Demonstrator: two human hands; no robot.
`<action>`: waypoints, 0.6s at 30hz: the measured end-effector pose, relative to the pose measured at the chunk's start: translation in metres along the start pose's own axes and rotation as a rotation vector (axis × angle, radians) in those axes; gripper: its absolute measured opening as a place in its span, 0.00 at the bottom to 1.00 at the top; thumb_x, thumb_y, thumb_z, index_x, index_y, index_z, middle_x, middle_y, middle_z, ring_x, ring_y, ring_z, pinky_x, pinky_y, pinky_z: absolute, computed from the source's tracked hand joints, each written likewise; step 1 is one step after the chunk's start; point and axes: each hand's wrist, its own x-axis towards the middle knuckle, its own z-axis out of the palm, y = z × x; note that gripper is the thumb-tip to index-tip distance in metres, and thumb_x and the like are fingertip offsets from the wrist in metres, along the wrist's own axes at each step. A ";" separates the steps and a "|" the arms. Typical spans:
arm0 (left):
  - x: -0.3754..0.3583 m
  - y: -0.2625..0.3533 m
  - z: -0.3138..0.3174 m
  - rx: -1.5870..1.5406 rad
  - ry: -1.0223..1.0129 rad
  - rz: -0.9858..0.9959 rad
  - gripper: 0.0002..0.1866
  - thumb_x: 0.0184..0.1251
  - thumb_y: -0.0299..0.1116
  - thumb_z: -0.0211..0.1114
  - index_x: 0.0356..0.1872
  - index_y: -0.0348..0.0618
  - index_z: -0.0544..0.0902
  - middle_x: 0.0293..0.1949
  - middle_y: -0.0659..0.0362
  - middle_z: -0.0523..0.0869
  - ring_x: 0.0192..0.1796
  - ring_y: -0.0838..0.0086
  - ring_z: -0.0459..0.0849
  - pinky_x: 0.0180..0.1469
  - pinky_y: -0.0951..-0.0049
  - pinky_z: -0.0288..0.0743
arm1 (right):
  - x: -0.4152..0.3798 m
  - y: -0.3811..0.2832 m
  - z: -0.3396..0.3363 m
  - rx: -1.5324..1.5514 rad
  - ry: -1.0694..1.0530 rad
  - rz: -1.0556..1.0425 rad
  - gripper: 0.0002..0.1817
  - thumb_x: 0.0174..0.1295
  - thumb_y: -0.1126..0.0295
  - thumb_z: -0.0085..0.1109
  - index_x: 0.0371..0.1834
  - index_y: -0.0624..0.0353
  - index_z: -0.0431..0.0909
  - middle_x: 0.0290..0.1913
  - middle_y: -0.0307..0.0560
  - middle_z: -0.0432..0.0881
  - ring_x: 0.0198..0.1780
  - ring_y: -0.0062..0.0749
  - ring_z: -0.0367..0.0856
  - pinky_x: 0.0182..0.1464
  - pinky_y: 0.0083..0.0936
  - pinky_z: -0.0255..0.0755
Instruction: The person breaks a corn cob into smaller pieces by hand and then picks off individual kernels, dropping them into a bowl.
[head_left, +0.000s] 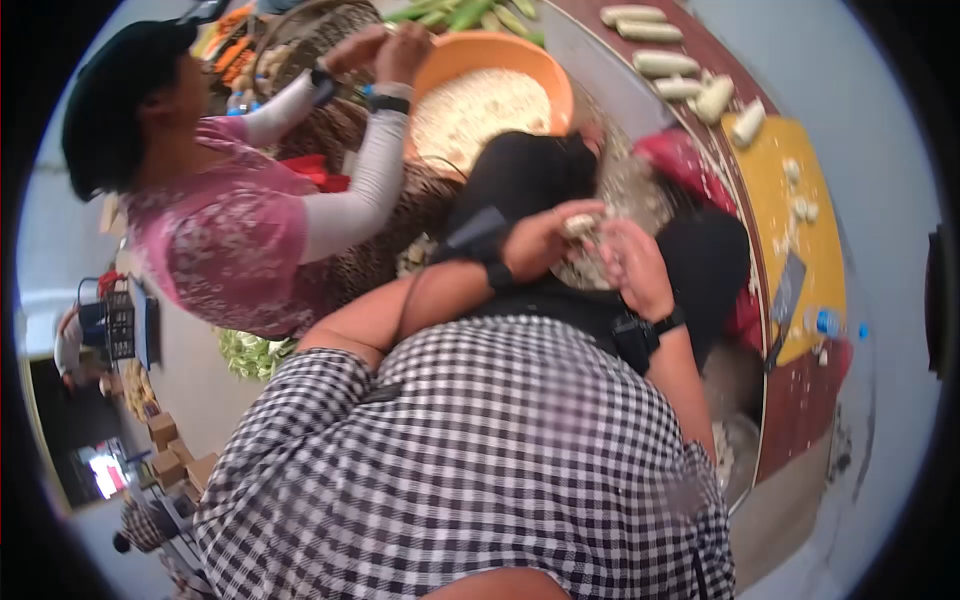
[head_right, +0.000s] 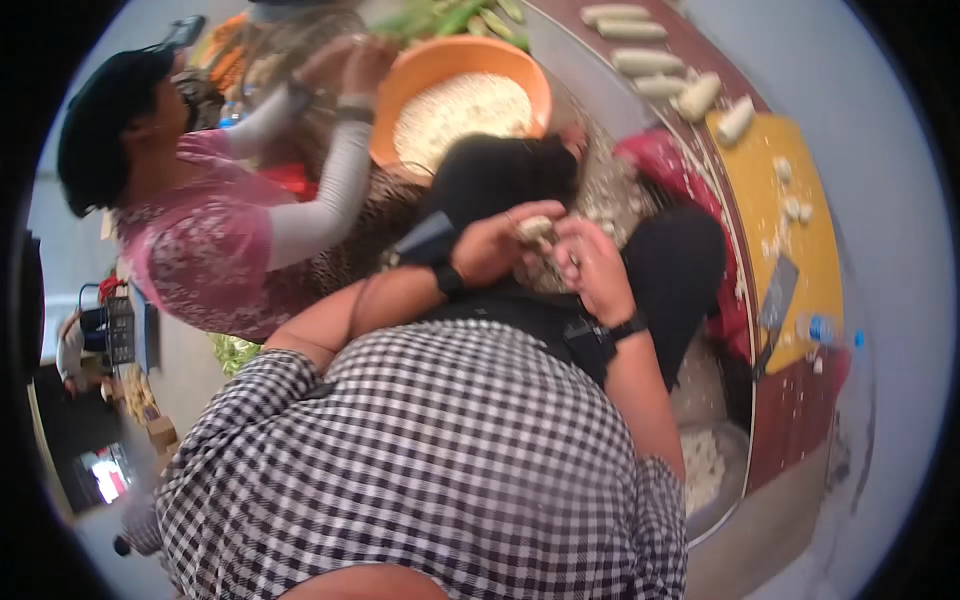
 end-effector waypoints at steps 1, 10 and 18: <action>0.001 -0.002 0.002 0.022 -0.008 -0.008 0.27 0.66 0.37 0.49 0.66 0.38 0.62 0.51 0.58 0.77 0.47 0.74 0.77 0.48 0.76 0.69 | -0.003 0.001 -0.006 -0.004 -0.019 0.001 0.07 0.67 0.71 0.42 0.43 0.57 0.70 0.22 0.33 0.70 0.16 0.11 0.60 0.16 0.09 0.52; -0.003 0.000 0.013 0.267 0.053 0.111 0.30 0.60 0.24 0.61 0.65 0.38 0.63 0.54 0.56 0.74 0.52 0.73 0.76 0.55 0.71 0.70 | -0.002 0.003 -0.008 -0.129 -0.063 -0.064 0.11 0.68 0.62 0.48 0.40 0.58 0.72 0.22 0.33 0.71 0.18 0.09 0.61 0.18 0.08 0.55; -0.006 0.004 0.027 0.756 0.120 0.121 0.26 0.54 0.20 0.66 0.57 0.37 0.73 0.48 0.58 0.77 0.49 0.76 0.77 0.52 0.76 0.72 | -0.006 0.008 -0.009 -0.139 -0.055 -0.121 0.10 0.66 0.64 0.54 0.38 0.60 0.73 0.25 0.34 0.72 0.21 0.10 0.64 0.20 0.08 0.59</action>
